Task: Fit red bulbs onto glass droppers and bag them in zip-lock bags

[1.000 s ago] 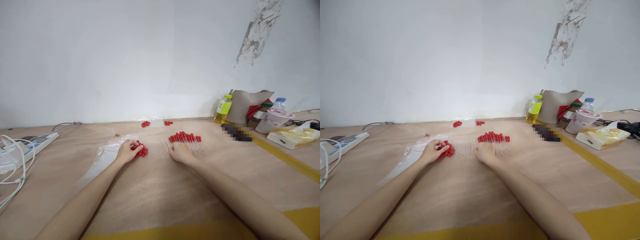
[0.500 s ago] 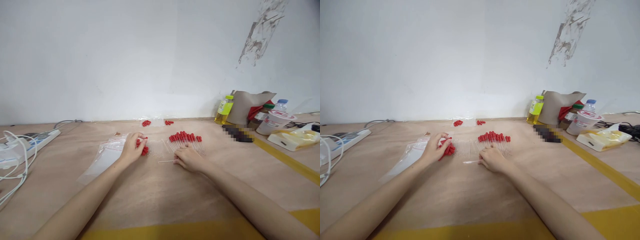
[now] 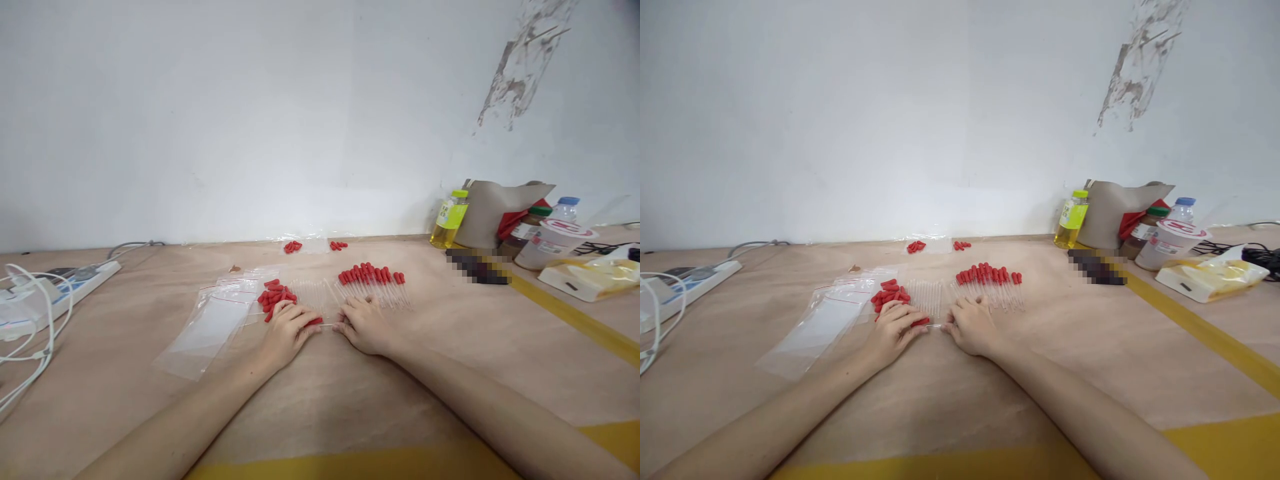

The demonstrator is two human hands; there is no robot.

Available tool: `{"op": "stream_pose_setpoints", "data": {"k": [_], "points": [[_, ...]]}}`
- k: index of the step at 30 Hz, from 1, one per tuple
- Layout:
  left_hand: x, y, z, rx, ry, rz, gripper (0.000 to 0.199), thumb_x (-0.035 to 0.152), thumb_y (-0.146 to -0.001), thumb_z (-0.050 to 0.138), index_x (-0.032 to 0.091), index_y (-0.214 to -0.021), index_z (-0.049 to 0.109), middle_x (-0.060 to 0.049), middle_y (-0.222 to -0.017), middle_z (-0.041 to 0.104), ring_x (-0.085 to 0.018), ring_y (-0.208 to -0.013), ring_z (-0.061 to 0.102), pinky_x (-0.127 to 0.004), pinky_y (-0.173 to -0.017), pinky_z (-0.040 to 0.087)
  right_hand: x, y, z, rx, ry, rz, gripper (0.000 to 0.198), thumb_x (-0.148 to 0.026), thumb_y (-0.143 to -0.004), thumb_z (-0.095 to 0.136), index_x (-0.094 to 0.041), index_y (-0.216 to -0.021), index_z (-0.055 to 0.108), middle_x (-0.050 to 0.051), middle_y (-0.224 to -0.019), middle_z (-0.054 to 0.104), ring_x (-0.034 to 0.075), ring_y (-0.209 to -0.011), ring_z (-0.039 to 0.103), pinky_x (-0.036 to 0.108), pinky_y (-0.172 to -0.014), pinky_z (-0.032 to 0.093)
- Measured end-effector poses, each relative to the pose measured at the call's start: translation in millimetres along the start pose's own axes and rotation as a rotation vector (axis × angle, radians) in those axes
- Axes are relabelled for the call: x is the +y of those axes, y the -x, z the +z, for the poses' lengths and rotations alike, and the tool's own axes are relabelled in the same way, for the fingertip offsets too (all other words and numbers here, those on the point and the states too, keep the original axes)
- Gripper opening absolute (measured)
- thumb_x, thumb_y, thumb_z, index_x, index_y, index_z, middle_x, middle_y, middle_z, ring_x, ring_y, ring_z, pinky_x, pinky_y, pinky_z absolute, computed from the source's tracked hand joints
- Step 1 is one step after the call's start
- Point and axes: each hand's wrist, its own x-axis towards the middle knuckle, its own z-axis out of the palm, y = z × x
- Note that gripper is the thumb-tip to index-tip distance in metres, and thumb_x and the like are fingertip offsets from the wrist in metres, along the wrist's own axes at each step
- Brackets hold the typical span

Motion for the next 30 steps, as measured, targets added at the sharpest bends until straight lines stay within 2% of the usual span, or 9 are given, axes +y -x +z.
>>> {"op": "stream_pose_setpoints", "data": {"k": [4,9,12,20,25,30], "points": [[0.9,-1.5,-2.2,0.002,-0.017,-0.014,0.013,0.028,-0.083,0.053,0.023,-0.091,0.063,0.0,-0.083,0.064,-0.015,-0.078,0.056,-0.037,-0.086,0.032,1.0,3.2,2.1,0.135,0.021,0.044,0.017,-0.033,-0.084,0.048,-0.018,-0.076,0.052,0.003,-0.078,0.062,0.017,-0.079,0.053,0.038,-0.083,0.022],[2.9,-3.2,-3.5,0.093,-0.062,-0.03,0.013,0.025,-0.084,0.052,0.023,-0.09,0.063,0.001,-0.085,0.067,-0.015,-0.078,0.058,-0.042,-0.096,0.026,0.5,5.1,0.7,0.19,-0.055,0.066,0.017,-0.03,-0.086,0.043,-0.018,-0.076,0.05,0.001,-0.074,0.062,0.015,-0.072,0.054,0.038,-0.085,0.021],[1.3,-3.1,-2.5,0.098,-0.055,-0.03,0.013,0.025,-0.083,0.053,0.023,-0.091,0.063,0.002,-0.085,0.068,-0.014,-0.078,0.06,-0.044,-0.1,0.022,-0.2,5.1,1.0,0.221,-0.114,0.068,0.018,-0.031,-0.086,0.043,-0.018,-0.077,0.05,0.0,-0.071,0.061,0.014,-0.069,0.054,0.038,-0.086,0.021],[-0.5,-1.8,-0.8,0.068,0.033,0.003,0.015,0.025,-0.086,0.048,0.022,-0.094,0.061,-0.001,-0.088,0.067,-0.013,-0.078,0.06,-0.043,-0.099,0.027,0.1,3.6,-0.1,0.137,-0.154,0.011,0.018,-0.032,-0.085,0.045,-0.018,-0.077,0.051,-0.001,-0.069,0.061,0.011,-0.063,0.053,0.037,-0.086,0.022],[-1.7,-0.7,-1.2,0.047,0.09,0.081,0.015,0.022,-0.086,0.048,0.021,-0.095,0.06,-0.001,-0.087,0.067,-0.013,-0.079,0.06,-0.04,-0.095,0.033,2.9,2.9,-4.4,0.062,-0.232,-0.01,0.018,-0.034,-0.085,0.046,-0.019,-0.077,0.051,-0.003,-0.068,0.06,0.01,-0.062,0.052,0.034,-0.082,0.026],[-1.9,-0.2,-0.5,0.036,0.083,0.117,0.015,0.021,-0.086,0.048,0.02,-0.093,0.061,-0.002,-0.081,0.066,-0.013,-0.074,0.058,-0.039,-0.091,0.035,9.4,-1.7,-3.6,0.03,-0.27,-0.039,0.019,-0.035,-0.084,0.047,-0.018,-0.077,0.051,-0.002,-0.07,0.06,0.01,-0.062,0.051,0.036,-0.085,0.025]]}}
